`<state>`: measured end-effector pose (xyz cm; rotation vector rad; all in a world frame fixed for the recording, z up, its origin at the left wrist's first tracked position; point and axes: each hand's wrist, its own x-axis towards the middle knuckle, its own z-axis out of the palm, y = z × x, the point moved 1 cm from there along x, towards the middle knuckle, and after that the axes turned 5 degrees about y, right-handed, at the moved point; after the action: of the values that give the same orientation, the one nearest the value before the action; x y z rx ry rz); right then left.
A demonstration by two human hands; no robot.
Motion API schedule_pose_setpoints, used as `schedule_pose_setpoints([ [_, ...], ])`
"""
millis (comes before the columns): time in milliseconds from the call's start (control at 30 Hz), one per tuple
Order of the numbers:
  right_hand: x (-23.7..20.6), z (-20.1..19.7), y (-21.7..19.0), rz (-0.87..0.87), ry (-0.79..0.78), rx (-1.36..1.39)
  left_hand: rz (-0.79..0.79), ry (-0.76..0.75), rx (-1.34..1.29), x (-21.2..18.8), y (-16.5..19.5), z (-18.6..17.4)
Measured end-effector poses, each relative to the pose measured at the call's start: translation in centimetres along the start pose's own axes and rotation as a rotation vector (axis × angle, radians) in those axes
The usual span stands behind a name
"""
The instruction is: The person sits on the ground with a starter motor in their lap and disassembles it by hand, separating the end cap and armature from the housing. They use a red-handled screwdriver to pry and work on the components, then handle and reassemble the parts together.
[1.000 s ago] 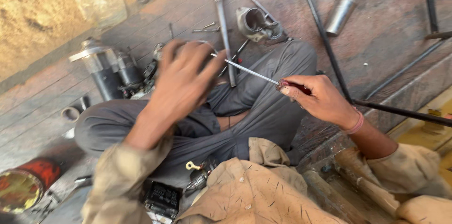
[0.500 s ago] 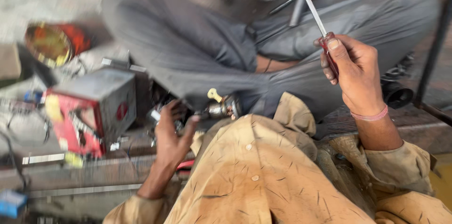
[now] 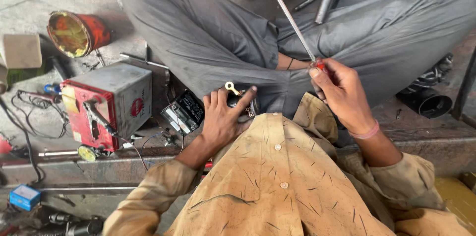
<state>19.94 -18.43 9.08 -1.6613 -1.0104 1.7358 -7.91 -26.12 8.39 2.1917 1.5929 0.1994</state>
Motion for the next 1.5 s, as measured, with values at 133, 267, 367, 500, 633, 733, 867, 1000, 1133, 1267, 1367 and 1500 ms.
schedule_pose_setpoints([
  [133, 0.3, 0.1, 0.5, 0.035, 0.000, 0.049, -0.064, 0.105, 0.002, 0.7, -0.3, 2.0],
  [267, 0.6, 0.2, 0.7, 0.036, -0.004, 0.083, -0.087, 0.206, -0.084, 0.5, -0.3, 2.4],
  [367, 0.8, 0.0, 0.6, 0.041, -0.001, 0.079, -0.159, 0.272, -0.249, 0.4, -0.5, 2.3],
  [500, 0.6, -0.4, 0.5, 0.049, 0.016, 0.118, -0.293, 0.281, -0.662, 0.4, 0.0, 1.6],
  [633, 0.4, -1.1, 0.1, 0.064, 0.045, 0.157, -0.645, 0.179, -1.695, 0.9, 2.0, 0.4],
  [733, 0.6, -1.7, -0.6, 0.056, 0.099, 0.158, -0.659, 0.008, -2.172, 3.4, 2.9, -0.3],
  [867, 0.7, -2.8, -2.2, 0.028, 0.175, 0.122, -0.464, -0.201, -2.345, 8.7, 1.5, -1.2],
  [1000, -0.2, -4.6, -4.2, -0.078, 0.237, -0.048, -0.279, -0.169, -2.012, 14.9, -0.5, -2.7],
  [1133, -1.8, -6.5, -5.9, -0.326, 0.373, -0.479, 0.309, 0.095, -1.174, 22.7, -3.6, -6.0],
  [1267, -3.2, -7.8, -7.3, -0.508, 0.450, -0.626, 0.616, 0.111, -0.587, 28.8, -6.3, -8.4],
  [1367, -3.5, -7.5, -7.5, -0.529, 0.435, -0.688, 0.659, 0.094, -0.512, 30.3, -7.4, -8.9],
  [1500, -3.5, -5.9, -6.2, -0.406, 0.410, -0.660, 0.698, 0.065, -0.552, 29.3, -7.7, -7.8],
])
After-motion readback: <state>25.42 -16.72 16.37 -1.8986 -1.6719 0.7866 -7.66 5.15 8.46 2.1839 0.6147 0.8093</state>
